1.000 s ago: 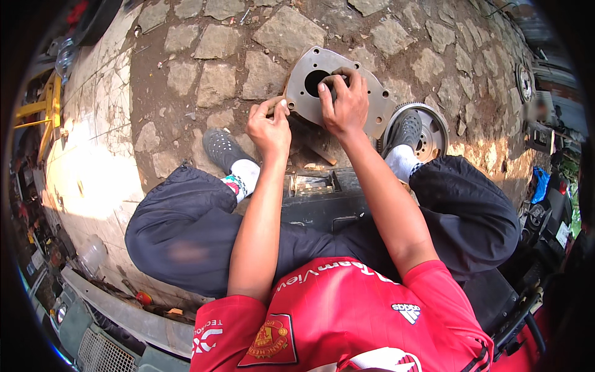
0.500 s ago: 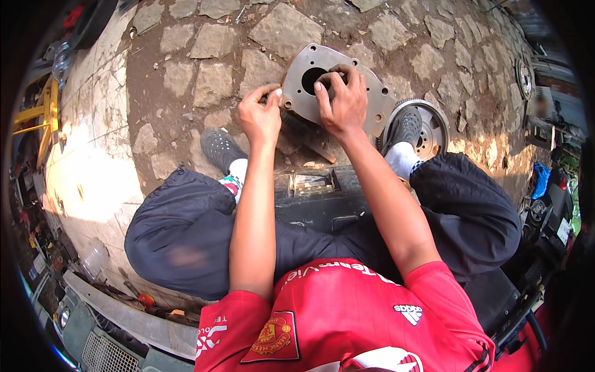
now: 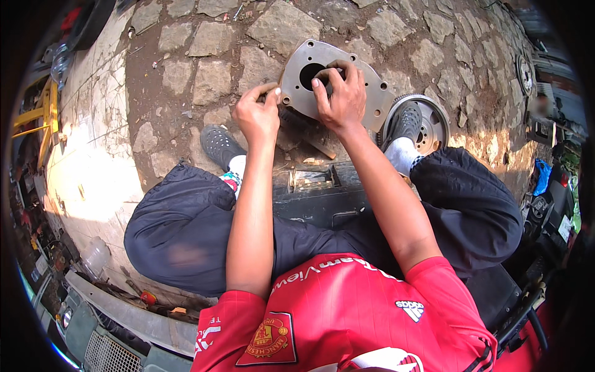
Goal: The person sits on the ground and cleans a metal flywheel and a cylinder head using a flat metal scraper. They scrape the surfaces of both parts to remove residue, then place the parts on the ground.
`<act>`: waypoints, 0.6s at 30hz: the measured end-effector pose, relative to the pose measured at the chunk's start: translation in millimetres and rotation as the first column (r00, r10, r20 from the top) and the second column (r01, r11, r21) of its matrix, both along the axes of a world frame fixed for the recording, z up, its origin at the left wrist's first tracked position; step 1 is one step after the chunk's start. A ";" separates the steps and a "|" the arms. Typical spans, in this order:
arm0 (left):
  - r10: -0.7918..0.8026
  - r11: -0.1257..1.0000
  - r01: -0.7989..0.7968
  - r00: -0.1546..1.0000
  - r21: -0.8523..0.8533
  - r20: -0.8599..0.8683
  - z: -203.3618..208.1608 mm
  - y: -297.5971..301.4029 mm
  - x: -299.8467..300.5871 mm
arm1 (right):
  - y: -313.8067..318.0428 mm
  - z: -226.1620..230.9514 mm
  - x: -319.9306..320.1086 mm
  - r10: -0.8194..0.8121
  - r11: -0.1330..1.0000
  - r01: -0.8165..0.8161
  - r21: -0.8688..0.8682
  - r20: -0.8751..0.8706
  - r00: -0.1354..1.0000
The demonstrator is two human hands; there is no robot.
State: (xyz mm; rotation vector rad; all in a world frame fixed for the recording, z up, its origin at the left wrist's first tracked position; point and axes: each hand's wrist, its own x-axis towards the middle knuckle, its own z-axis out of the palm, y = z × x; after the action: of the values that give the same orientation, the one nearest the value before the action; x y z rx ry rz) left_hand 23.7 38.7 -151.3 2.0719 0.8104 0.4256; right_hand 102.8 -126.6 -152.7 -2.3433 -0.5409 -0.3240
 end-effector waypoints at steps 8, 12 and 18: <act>0.026 0.991 -0.032 0.999 -0.134 -0.043 7.5 0.0 10.7 | 1.5 0.4 -6.2 -0.011 1.000 0.011 -0.003 -0.013 1.000; 0.009 0.974 -0.028 0.997 -0.223 -0.083 13.3 3.7 12.0 | -0.3 -1.6 -2.9 -0.005 1.000 0.005 0.012 -0.001 1.000; 0.036 0.994 -0.044 0.996 -0.099 -0.079 5.3 -4.3 -2.7 | 2.0 -1.8 -3.2 -0.018 1.000 0.018 -0.008 -0.006 1.000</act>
State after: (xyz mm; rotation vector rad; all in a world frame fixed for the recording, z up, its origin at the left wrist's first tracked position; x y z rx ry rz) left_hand 21.0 34.4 -146.0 1.9909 0.9019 0.3217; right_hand 99.6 -124.6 -154.4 -2.3576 -0.5196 -0.3240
